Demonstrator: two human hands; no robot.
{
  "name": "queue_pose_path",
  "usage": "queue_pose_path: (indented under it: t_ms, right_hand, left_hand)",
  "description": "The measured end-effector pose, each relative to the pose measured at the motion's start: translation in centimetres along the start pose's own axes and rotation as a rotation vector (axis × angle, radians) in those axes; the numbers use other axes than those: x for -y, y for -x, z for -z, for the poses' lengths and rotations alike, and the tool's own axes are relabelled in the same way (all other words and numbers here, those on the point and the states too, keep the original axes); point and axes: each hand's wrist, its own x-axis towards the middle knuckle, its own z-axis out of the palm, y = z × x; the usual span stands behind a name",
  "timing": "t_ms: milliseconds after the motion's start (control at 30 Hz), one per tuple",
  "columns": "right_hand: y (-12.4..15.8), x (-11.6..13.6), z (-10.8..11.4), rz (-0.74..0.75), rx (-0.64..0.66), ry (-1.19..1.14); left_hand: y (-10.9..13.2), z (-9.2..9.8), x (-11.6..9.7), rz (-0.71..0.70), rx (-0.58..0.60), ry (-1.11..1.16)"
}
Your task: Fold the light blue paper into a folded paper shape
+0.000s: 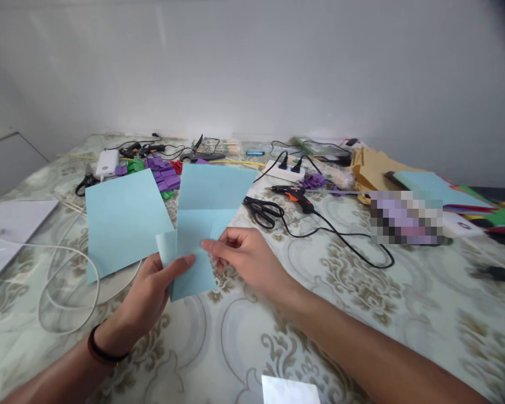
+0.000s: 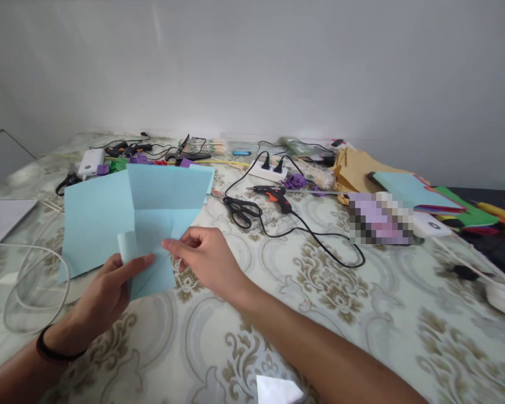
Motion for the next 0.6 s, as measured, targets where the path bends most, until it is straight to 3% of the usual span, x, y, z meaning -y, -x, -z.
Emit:
queue_pose_path:
  t_ms: [167, 467, 600]
  right_hand:
    - [-0.9, 0.4, 1.6, 0.075, -0.038, -0.059]
    - [-1.9, 0.3, 2.7, 0.069, -0.055, -0.111]
    - [-1.8, 0.5, 2.6, 0.075, -0.065, -0.122]
  left_hand:
    - [-0.6, 0.9, -0.2, -0.005, 0.142, -0.095]
    - [-0.6, 0.6, -0.9, -0.032, 0.062, -0.16]
    - [-0.5, 0.7, -0.5, -0.027, 0.087, -0.136]
